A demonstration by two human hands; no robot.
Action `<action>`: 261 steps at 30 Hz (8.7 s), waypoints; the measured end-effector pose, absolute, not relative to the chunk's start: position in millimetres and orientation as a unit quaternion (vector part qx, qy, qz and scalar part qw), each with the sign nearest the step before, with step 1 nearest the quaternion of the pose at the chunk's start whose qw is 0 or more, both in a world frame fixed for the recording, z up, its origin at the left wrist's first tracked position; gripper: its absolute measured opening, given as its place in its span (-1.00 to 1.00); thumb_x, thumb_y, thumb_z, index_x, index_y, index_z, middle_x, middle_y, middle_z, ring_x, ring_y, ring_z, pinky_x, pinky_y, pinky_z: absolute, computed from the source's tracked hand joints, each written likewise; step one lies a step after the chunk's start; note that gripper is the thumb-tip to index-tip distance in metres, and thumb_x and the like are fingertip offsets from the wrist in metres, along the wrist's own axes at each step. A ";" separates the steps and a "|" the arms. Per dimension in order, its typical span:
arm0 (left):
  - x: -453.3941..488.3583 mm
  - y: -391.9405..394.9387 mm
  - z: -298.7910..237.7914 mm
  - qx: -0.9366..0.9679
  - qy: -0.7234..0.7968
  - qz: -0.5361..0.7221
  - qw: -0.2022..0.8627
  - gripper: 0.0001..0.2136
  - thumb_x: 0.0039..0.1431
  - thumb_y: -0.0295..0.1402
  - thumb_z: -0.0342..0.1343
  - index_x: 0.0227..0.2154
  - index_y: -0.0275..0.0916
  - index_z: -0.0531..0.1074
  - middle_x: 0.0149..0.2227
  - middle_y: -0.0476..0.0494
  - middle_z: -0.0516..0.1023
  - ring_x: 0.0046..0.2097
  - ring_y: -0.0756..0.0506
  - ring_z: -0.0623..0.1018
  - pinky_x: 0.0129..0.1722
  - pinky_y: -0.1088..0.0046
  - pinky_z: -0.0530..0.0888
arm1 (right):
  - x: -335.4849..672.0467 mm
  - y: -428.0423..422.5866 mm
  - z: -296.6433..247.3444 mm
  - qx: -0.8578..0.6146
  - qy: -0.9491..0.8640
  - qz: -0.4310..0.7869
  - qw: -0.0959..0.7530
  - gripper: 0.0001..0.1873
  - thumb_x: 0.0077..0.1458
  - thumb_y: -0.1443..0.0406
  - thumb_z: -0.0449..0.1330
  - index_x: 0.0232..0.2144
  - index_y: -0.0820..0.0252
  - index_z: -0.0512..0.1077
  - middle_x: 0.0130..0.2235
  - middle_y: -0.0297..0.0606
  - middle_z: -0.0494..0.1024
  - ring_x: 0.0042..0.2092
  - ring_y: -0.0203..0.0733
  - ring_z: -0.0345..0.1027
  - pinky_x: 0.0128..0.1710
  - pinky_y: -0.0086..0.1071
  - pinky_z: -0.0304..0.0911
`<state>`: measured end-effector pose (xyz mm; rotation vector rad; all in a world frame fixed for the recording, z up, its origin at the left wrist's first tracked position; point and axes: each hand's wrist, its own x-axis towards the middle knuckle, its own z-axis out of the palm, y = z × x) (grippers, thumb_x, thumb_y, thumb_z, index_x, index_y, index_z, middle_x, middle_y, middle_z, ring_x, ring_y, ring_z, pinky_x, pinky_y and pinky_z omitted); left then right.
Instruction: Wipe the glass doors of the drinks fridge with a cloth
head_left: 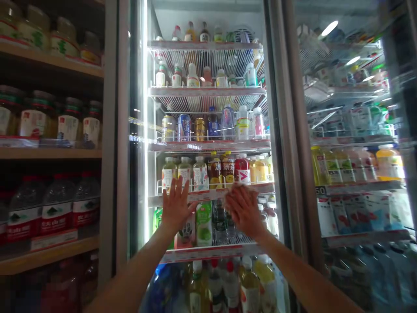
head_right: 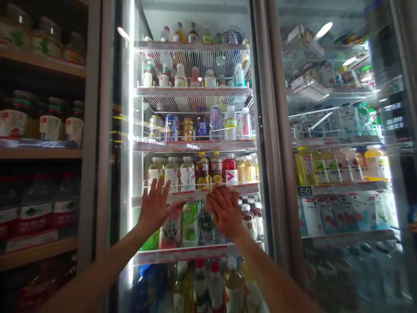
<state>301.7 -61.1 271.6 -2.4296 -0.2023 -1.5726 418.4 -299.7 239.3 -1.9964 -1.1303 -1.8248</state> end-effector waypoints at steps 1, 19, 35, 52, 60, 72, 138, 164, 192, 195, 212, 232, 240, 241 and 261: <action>301.5 -62.0 266.5 -0.830 -0.068 -0.540 0.123 -0.33 0.15 0.02 -0.12 0.23 -0.26 -0.02 0.30 -0.29 -0.10 0.32 -0.27 -0.13 0.22 -0.04 -0.08 | 422.2 -303.3 239.6 -0.679 -0.327 -0.640 0.146 -0.51 0.12 0.26 -0.02 0.13 0.09 0.21 0.22 -0.14 0.17 0.27 0.05 -0.12 0.17 0.15 -0.19; 298.1 -59.8 214.7 -0.831 -0.060 -0.537 0.132 -0.36 0.15 -0.06 -0.05 0.22 -0.29 0.04 0.29 -0.33 -0.03 0.32 -0.28 -0.10 0.21 -0.06 -0.05 | 418.2 -308.7 199.4 -0.692 -0.372 -0.602 0.144 -0.49 0.09 0.29 0.00 0.13 0.03 0.22 0.24 -0.18 0.14 0.27 0.07 -0.11 0.18 0.15 -0.20; 298.1 -60.0 189.8 -0.825 -0.037 -0.546 0.139 -0.37 0.18 -0.04 -0.12 0.22 -0.32 0.02 0.27 -0.37 0.02 0.31 -0.31 -0.10 0.20 -0.09 -0.06 | 420.6 -328.7 165.8 -0.709 -0.199 -0.639 0.224 -0.49 0.10 0.28 0.00 0.13 0.17 0.22 0.25 -0.02 0.08 0.27 0.15 -0.13 0.12 0.20 -0.11; 289.2 -71.0 148.4 -0.827 -0.046 -0.541 0.150 -0.33 0.18 -0.14 -0.06 0.26 -0.24 -0.17 0.27 -0.36 0.02 0.31 -0.31 -0.09 0.16 -0.12 0.03 | 413.6 -335.0 125.7 -0.719 -0.367 -0.579 0.116 -0.48 0.09 0.36 0.01 0.13 0.09 0.21 0.22 -0.13 0.16 0.27 0.07 -0.11 0.17 0.12 -0.14; 289.7 -66.0 133.2 -0.826 -0.037 -0.544 0.146 -0.30 0.16 -0.17 -0.03 0.27 -0.23 -0.23 0.28 -0.35 0.01 0.32 -0.29 -0.12 0.18 -0.12 -0.02 | 405.1 -321.3 115.3 -0.716 -0.367 -0.581 0.120 -0.46 0.07 0.37 0.01 0.13 0.10 0.21 0.25 -0.13 0.10 0.29 0.08 -0.19 0.17 0.12 -0.16; 282.4 -64.2 129.6 -0.826 -0.037 -0.533 0.180 -0.38 0.11 -0.18 0.05 0.21 -0.25 0.05 0.25 -0.34 0.09 0.31 -0.31 -0.05 0.18 -0.04 0.05 | 390.5 -275.5 160.4 -0.660 -0.536 -0.526 0.018 -0.48 0.06 0.33 0.02 0.11 0.04 0.25 0.21 -0.25 0.20 0.28 -0.08 -0.16 0.25 0.01 -0.48; 226.9 11.2 202.5 -0.835 -0.158 -0.526 0.048 -0.52 0.21 -0.18 -0.11 0.15 -0.26 0.14 0.27 -0.35 0.04 0.26 -0.29 0.10 0.15 0.02 0.17 | 377.7 -195.0 291.7 -0.649 -0.515 -0.560 0.031 -0.41 0.07 0.28 0.06 0.17 0.06 0.13 0.28 -0.19 0.03 0.31 0.05 -0.29 0.20 0.18 -0.45; 287.6 -84.3 173.8 -0.830 -0.018 -0.546 0.115 -0.47 0.08 -0.32 0.05 0.15 -0.24 0.16 0.26 -0.32 0.07 0.30 -0.30 -0.02 0.18 0.01 0.12 | 396.1 -282.2 217.7 -0.655 -0.538 -0.530 -0.006 -0.48 0.08 0.29 0.01 0.13 0.07 0.22 0.24 -0.26 0.15 0.29 -0.06 -0.18 0.24 0.05 -0.49; 289.8 -121.7 95.6 -0.857 0.038 -0.500 0.115 -0.46 0.05 -0.17 0.11 0.12 -0.15 0.23 0.23 -0.21 0.18 0.28 -0.22 0.09 0.23 0.14 0.01 | 419.4 -358.5 99.2 -0.735 -0.284 -0.601 0.135 -0.32 0.14 0.32 0.00 0.27 0.19 -0.13 0.27 0.01 0.03 0.30 0.08 -0.20 0.16 0.13 -0.10; 283.7 -118.7 89.7 -0.868 0.023 -0.484 0.109 -0.47 0.03 -0.19 0.14 0.10 -0.14 0.26 0.23 -0.22 0.17 0.28 -0.24 0.08 0.22 0.14 0.05 | 422.9 -334.0 119.6 -0.706 -0.326 -0.615 0.130 -0.45 0.13 0.32 0.02 0.19 0.25 0.11 0.24 0.02 0.11 0.30 0.07 -0.25 0.19 0.15 -0.22; 237.5 -52.0 65.8 -0.885 -0.076 -0.443 0.124 -0.43 0.02 -0.42 0.09 0.15 -0.19 0.16 0.25 -0.26 0.11 0.29 -0.26 0.04 0.17 0.05 0.17 | 373.4 -248.7 96.4 -0.611 -0.651 -0.448 -0.048 -0.53 0.09 0.36 0.04 0.08 0.06 0.29 0.20 -0.30 0.23 0.27 -0.15 -0.10 0.26 -0.04 -0.33; 201.3 -2.0 52.5 -0.883 -0.148 -0.428 0.120 -0.38 0.04 -0.46 0.06 0.20 -0.20 0.06 0.26 -0.28 0.08 0.28 -0.26 0.07 0.15 0.03 0.20 | 343.3 -176.8 79.1 -0.591 -0.679 -0.436 -0.018 -0.48 0.11 0.35 0.02 0.14 0.17 0.20 0.19 -0.26 0.26 0.24 -0.14 -0.03 0.24 -0.07 -0.19; 177.3 31.3 60.5 -0.878 -0.192 -0.416 0.138 -0.41 0.05 -0.44 0.04 0.19 -0.25 0.07 0.26 -0.35 0.06 0.26 -0.30 0.12 0.11 0.03 0.25 | 325.3 -118.9 73.3 -0.613 -0.670 -0.417 0.039 -0.49 0.15 0.34 -0.02 0.16 0.23 0.16 0.21 -0.19 0.20 0.28 -0.07 -0.12 0.24 0.02 -0.20; 173.9 32.4 59.5 -0.879 -0.189 -0.414 0.141 -0.41 0.04 -0.44 0.05 0.18 -0.24 0.09 0.26 -0.35 0.08 0.26 -0.29 0.13 0.11 0.04 0.26 | 323.0 -116.8 64.4 -0.599 -0.690 -0.406 0.027 -0.51 0.15 0.32 -0.02 0.15 0.23 0.19 0.20 -0.21 0.22 0.27 -0.09 -0.09 0.25 -0.01 -0.21; 170.6 16.3 37.2 -0.886 -0.174 -0.416 0.112 -0.42 0.06 -0.45 0.04 0.18 -0.21 0.08 0.26 -0.31 0.08 0.28 -0.27 0.07 0.13 0.05 0.22 | 336.6 -138.2 69.4 -0.624 -0.640 -0.447 0.042 -0.47 0.13 0.39 -0.02 0.18 0.19 0.14 0.22 -0.20 0.20 0.28 -0.08 -0.13 0.26 0.04 -0.37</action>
